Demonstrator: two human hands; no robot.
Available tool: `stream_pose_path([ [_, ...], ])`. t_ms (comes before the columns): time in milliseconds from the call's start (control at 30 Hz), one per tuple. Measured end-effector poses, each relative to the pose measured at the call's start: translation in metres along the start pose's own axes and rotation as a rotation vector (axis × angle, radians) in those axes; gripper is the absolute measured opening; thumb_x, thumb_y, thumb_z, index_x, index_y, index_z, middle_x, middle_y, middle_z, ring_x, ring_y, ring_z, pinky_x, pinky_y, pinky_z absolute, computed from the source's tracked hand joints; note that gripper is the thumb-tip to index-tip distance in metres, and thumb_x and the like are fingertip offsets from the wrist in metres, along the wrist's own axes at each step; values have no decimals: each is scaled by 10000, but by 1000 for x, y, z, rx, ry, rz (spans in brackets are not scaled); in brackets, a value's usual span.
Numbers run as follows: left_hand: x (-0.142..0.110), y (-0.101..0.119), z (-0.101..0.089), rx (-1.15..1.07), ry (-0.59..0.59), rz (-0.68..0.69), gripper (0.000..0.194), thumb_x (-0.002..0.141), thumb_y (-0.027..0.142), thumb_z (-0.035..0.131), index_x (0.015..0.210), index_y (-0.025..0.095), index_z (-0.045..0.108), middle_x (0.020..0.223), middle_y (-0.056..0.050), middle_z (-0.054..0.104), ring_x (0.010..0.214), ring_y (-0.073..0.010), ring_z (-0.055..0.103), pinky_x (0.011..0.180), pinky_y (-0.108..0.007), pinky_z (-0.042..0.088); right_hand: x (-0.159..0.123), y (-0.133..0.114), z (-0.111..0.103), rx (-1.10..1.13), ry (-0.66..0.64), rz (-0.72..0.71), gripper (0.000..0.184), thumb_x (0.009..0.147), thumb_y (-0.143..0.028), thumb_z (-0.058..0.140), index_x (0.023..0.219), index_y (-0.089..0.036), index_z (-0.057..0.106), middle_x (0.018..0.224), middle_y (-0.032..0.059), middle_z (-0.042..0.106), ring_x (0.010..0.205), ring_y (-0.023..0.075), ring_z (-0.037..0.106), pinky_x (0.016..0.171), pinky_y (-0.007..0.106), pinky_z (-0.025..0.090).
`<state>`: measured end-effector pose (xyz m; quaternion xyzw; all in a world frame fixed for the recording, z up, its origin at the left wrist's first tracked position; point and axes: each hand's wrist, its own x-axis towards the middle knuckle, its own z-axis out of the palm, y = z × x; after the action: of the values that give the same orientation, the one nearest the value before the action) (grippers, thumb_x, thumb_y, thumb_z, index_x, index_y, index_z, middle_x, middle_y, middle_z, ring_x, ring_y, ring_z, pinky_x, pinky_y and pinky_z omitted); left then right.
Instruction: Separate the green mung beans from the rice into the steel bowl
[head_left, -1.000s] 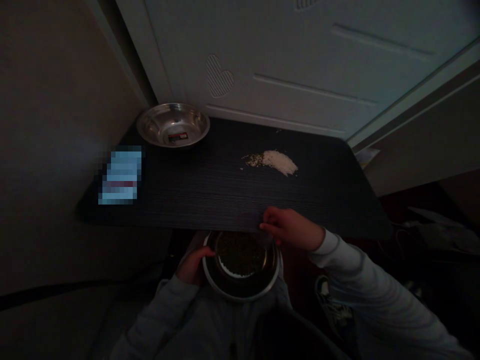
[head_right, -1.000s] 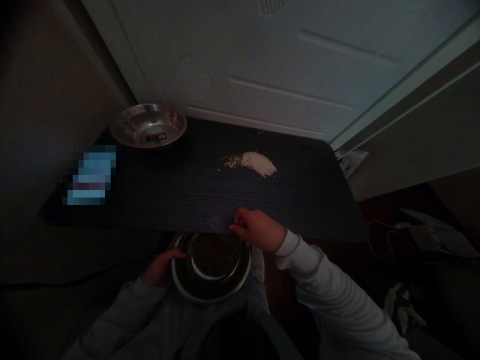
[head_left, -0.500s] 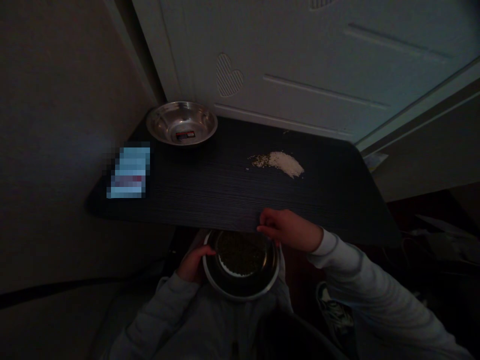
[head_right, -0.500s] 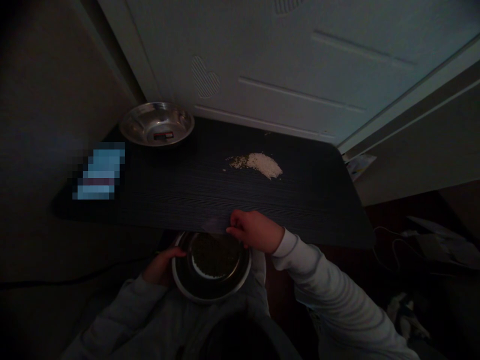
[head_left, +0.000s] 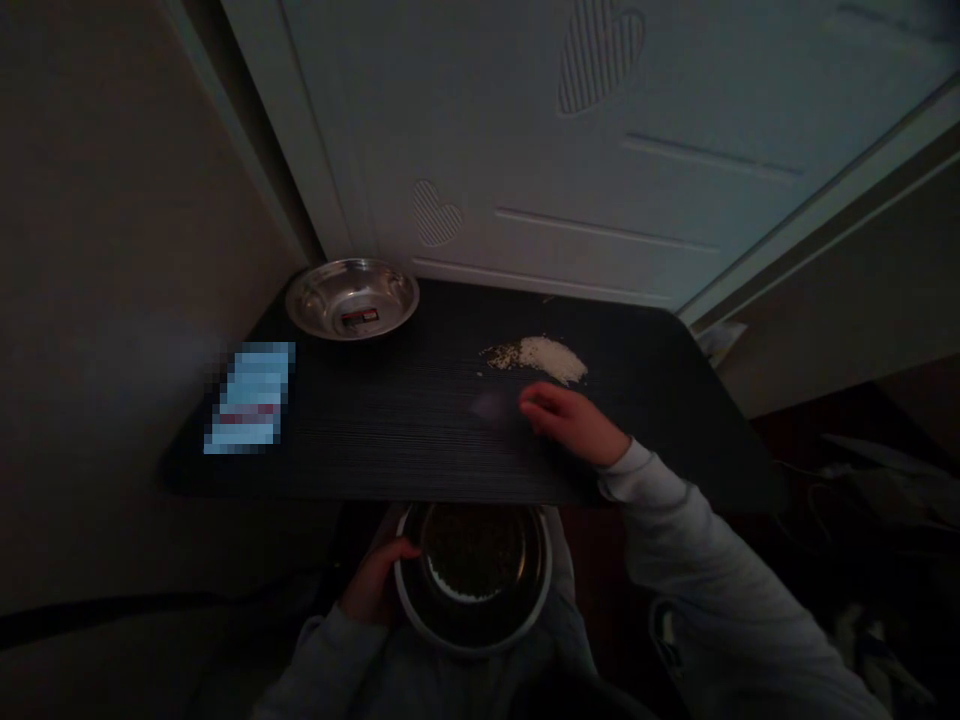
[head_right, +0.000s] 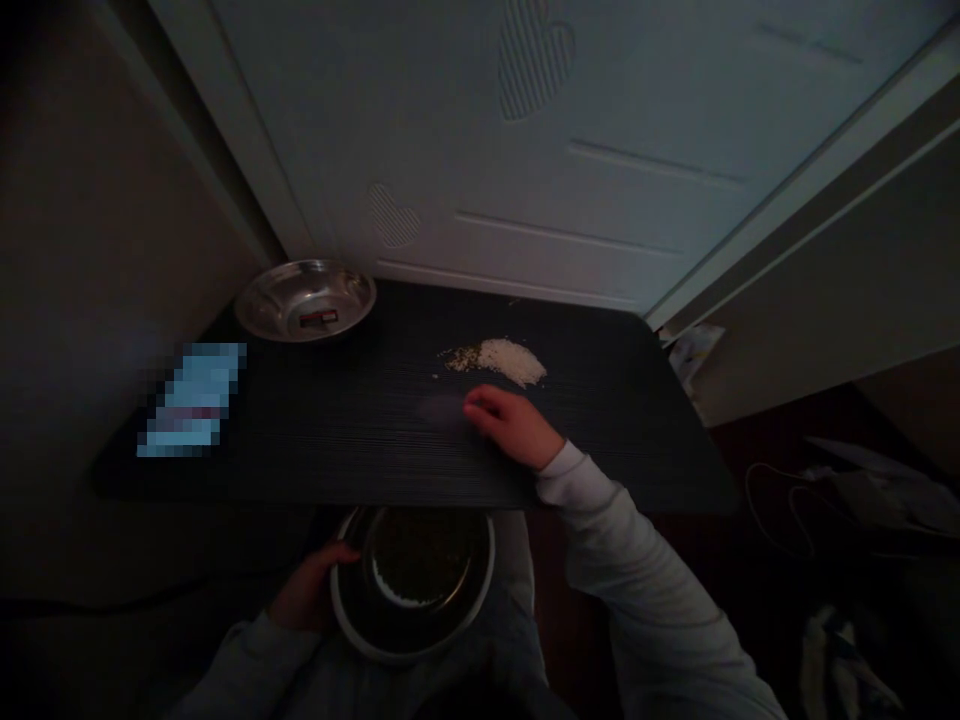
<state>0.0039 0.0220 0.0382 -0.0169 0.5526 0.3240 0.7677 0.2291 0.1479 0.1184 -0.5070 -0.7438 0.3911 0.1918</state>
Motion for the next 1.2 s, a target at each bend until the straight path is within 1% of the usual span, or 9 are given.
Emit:
stream_pose_path([
  [67, 0, 0, -1, -4, -10, 7, 146, 526, 91, 498, 590, 125, 625, 523, -64, 647, 738, -260, 592, 706, -361, 409, 15, 9, -7, -62, 181, -4, 226, 760, -355, 387, 859, -179, 488, 576, -24, 473, 536, 97, 458, 527, 222, 373],
  [133, 2, -1, -2, -11, -27, 21, 160, 531, 91, 503, 622, 121, 632, 524, -66, 648, 750, -262, 591, 711, -359, 407, 29, 15, -10, -160, 280, -20, 229, 758, -346, 388, 854, -178, 511, 615, -7, 499, 571, 111, 467, 557, 239, 372],
  [267, 7, -5, -8, -27, -48, 47, 184, 525, 92, 516, 658, 122, 640, 546, -67, 656, 751, -272, 591, 713, -369, 405, 51, 19, -6, -290, 356, -55, 235, 768, -328, 376, 854, -177, 534, 691, 13, 548, 632, 127, 491, 597, 249, 376],
  [400, 8, -4, -9, -49, -63, 75, 271, 511, 74, 517, 743, 139, 642, 641, -57, 677, 781, -266, 588, 737, -370, 398, 59, 11, 0, -410, 401, -153, 229, 784, -299, 370, 853, -168, 544, 783, 33, 569, 719, 135, 502, 655, 249, 374],
  [500, 3, -1, -5, -44, -43, 57, 272, 515, 76, 512, 745, 140, 642, 640, -52, 678, 779, -263, 589, 741, -370, 398, 56, 3, 5, -528, 380, -212, 238, 798, -296, 357, 871, -175, 549, 821, 44, 572, 770, 144, 498, 671, 250, 365],
  [633, -2, 1, 0, -25, 2, 22, 185, 529, 84, 501, 645, 129, 638, 588, -55, 670, 757, -260, 594, 736, -367, 402, 49, -3, 14, -667, 351, -267, 262, 813, -298, 334, 898, -179, 552, 859, 53, 578, 808, 164, 484, 682, 261, 354],
  [700, -3, 1, 0, -28, 5, 9, 170, 540, 90, 498, 632, 118, 637, 568, -63, 665, 749, -262, 595, 730, -368, 404, 46, -4, 18, -707, 342, -288, 271, 817, -298, 326, 904, -181, 553, 856, 49, 583, 803, 169, 477, 683, 266, 349],
  [900, -4, -4, -2, -65, -46, 70, 341, 536, 62, 506, 847, 133, 624, 705, -61, 682, 732, -256, 601, 699, -374, 417, 28, -4, 21, -736, 254, -340, 271, 821, -291, 327, 892, -183, 565, 836, 44, 597, 769, 161, 461, 678, 265, 337],
  [1200, 0, -5, -2, -52, -53, 74, 314, 542, 61, 508, 824, 112, 634, 661, -71, 681, 724, -258, 601, 688, -365, 420, -5, -5, 25, -733, 176, -374, 253, 820, -279, 342, 901, -195, 566, 869, 47, 598, 775, 150, 456, 677, 267, 332],
])
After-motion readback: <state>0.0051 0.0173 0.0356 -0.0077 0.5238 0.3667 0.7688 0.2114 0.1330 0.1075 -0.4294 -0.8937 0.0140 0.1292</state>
